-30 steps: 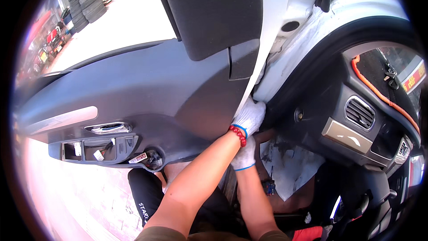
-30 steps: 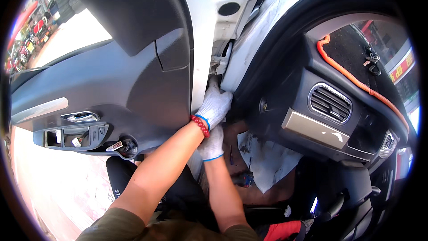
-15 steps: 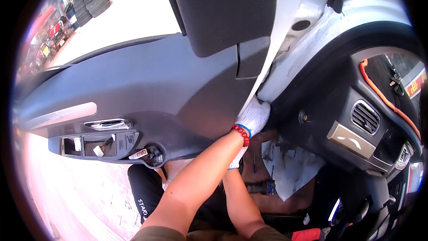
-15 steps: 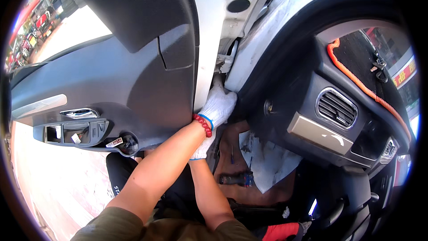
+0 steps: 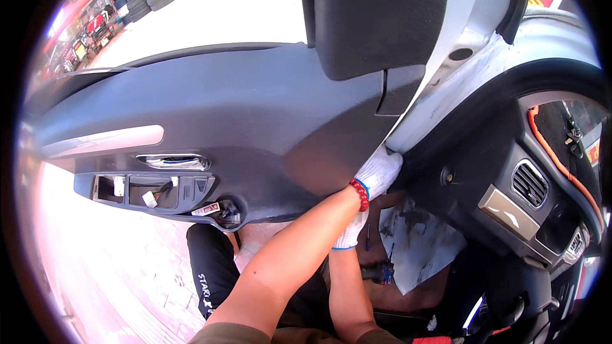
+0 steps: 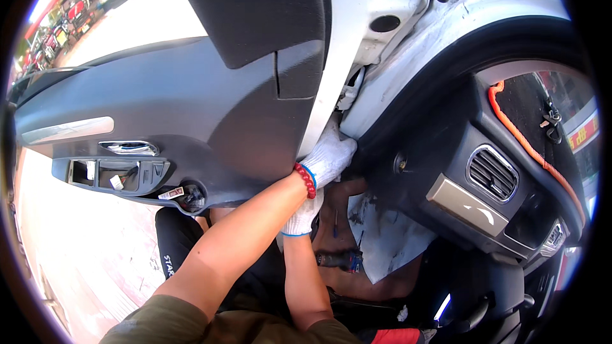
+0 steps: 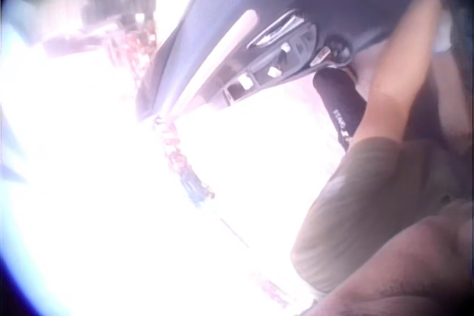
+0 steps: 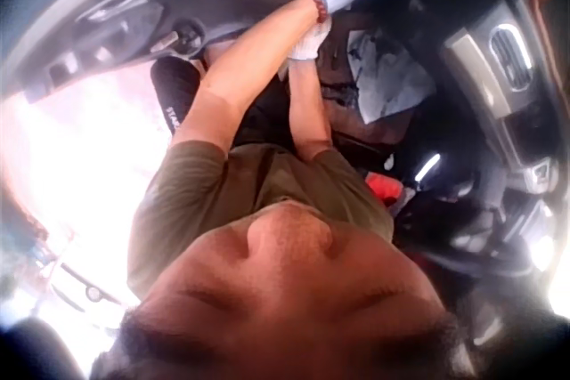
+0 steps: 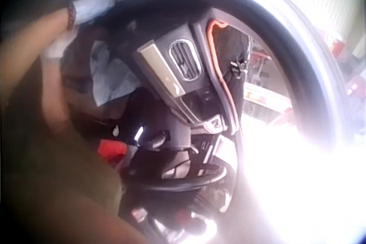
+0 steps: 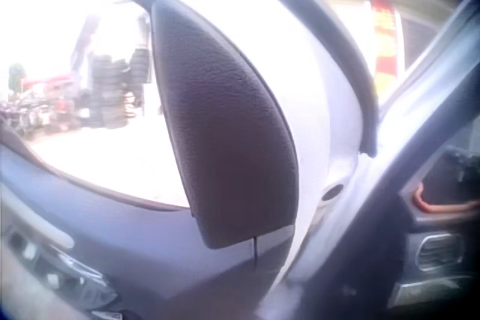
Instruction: The person removes the interior door panel of a car. They use a screwdriver to pry off trim pieces and unscrew fasteners, then detach the electrical connector for the window controls before pulling the panel away from the door frame.
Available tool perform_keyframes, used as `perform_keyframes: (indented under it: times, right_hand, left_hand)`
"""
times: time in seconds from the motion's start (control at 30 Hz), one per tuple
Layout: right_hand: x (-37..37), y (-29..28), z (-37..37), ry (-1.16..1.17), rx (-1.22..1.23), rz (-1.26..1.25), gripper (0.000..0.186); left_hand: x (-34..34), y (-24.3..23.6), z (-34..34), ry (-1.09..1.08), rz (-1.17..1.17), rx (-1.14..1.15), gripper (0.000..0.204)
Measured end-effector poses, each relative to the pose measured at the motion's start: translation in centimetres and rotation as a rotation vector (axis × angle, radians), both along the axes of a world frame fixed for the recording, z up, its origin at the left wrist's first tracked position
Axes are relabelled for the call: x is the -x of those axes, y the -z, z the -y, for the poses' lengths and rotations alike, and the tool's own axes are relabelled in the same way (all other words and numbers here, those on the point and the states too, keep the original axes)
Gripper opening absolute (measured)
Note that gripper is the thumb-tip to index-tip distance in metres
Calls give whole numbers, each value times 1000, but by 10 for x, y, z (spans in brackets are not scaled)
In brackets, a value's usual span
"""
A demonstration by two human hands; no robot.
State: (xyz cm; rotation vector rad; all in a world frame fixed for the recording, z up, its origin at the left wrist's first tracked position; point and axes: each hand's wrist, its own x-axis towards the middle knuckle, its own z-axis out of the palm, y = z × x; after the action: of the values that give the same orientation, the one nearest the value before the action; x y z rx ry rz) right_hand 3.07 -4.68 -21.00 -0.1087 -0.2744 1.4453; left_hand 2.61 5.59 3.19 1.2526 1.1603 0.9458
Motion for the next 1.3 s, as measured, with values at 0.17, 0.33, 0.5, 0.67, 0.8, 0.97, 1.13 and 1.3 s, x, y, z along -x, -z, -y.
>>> perform_keyframes:
  times: [0.17, 0.33, 0.5, 0.67, 0.8, 0.97, 1.13, 1.3]
  right_hand:
    - [7, 86, -20, 140, 175, 146, 58]
    - [4, 50, 3, 75, 421, 266, 46]
    - [-48, -161, 23, -117, 522, 764, 27]
    - [-57, -199, 15, -35, 344, 946, 16]
    - [-37, -187, 11, -16, 282, 527, 25]
    - [-32, -152, 9, 30, 484, 489, 28]
    - [-43, -208, 3, -37, 712, 407, 25]
    - [-58, -195, 7, -370, 516, -55, 41]
  left_hand:
    - [1, 14, -7, -157, -193, -410, 85]
    - [30, -31, 55, -88, -425, -401, 57]
    - [62, -52, 123, -5, -254, -864, 51]
    - [70, -48, 123, -71, -409, -851, 51]
    - [66, -42, 107, -124, -385, -599, 49]
    - [47, -43, 85, -56, -496, -210, 62]
    - [41, -47, 57, -57, -481, 82, 67]
    - [33, -17, 52, -93, -368, 30, 60]
